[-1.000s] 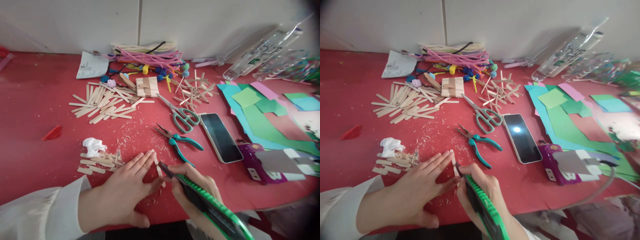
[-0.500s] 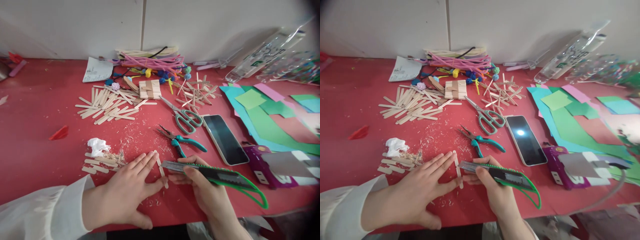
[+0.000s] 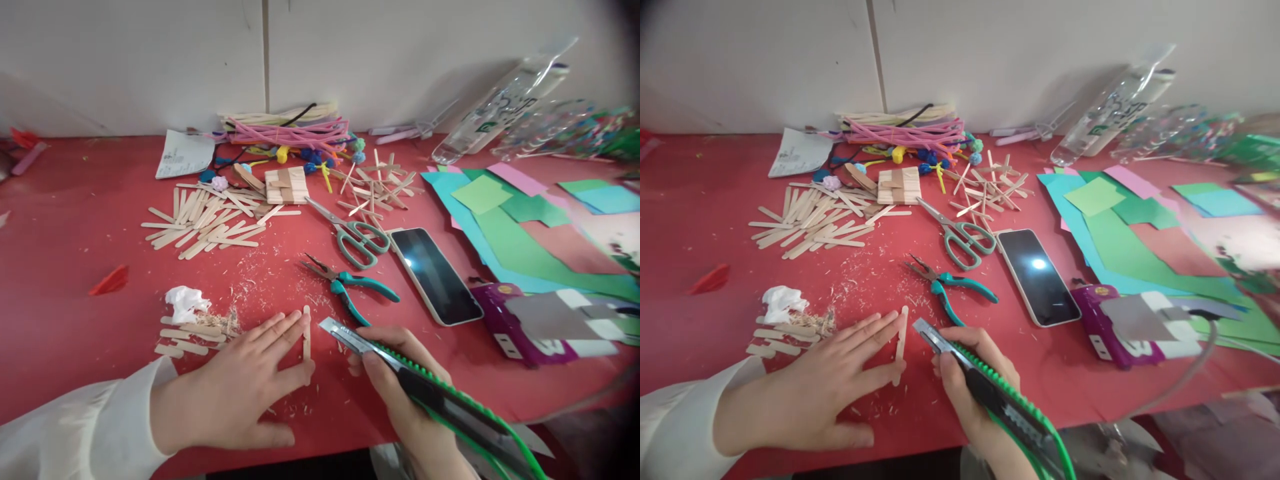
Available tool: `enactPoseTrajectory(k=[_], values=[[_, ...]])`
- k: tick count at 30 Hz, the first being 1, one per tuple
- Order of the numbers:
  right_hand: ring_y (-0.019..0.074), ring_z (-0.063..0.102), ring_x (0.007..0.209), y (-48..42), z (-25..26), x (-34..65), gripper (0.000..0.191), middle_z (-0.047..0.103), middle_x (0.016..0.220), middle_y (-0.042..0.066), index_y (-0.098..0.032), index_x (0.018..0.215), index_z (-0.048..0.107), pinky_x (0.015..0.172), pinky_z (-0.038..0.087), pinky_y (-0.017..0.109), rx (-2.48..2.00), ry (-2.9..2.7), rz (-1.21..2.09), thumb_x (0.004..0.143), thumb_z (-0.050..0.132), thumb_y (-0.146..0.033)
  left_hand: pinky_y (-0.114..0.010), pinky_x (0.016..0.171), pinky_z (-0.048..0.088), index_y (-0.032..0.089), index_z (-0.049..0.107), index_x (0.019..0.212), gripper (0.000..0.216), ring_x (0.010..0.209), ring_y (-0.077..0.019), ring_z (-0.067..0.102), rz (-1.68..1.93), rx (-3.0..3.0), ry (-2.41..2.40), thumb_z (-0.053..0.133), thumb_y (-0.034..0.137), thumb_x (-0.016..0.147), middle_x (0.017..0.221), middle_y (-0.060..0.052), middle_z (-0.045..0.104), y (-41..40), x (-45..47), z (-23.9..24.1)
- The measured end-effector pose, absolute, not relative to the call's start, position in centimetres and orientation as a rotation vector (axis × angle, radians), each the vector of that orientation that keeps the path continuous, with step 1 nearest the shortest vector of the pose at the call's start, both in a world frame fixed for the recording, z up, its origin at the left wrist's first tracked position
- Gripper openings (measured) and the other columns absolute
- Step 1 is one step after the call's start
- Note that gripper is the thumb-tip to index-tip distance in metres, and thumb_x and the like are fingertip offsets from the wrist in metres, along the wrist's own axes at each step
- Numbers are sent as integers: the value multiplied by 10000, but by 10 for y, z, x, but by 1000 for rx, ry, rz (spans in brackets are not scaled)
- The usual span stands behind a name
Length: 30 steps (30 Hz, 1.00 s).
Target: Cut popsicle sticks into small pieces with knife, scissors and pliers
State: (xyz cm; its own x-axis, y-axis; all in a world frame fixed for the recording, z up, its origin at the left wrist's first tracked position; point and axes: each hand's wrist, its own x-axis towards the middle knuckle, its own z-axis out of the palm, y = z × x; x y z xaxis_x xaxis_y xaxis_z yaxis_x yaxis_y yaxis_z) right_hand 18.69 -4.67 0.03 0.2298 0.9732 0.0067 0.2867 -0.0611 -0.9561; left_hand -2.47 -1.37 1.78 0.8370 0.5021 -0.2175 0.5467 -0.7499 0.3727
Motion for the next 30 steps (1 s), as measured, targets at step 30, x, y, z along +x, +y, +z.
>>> enactPoseTrajectory(k=[30], values=[[109,630,445,-42,-6,187,76,673,573,-69,-258,830,611,433,468,171,-1446,-1630,733,801,552,-220,-404,756,528,141,643,941,238,885,-231,570,497,2748,1079,412,90,917,947,-90,605,-6,-25,6]])
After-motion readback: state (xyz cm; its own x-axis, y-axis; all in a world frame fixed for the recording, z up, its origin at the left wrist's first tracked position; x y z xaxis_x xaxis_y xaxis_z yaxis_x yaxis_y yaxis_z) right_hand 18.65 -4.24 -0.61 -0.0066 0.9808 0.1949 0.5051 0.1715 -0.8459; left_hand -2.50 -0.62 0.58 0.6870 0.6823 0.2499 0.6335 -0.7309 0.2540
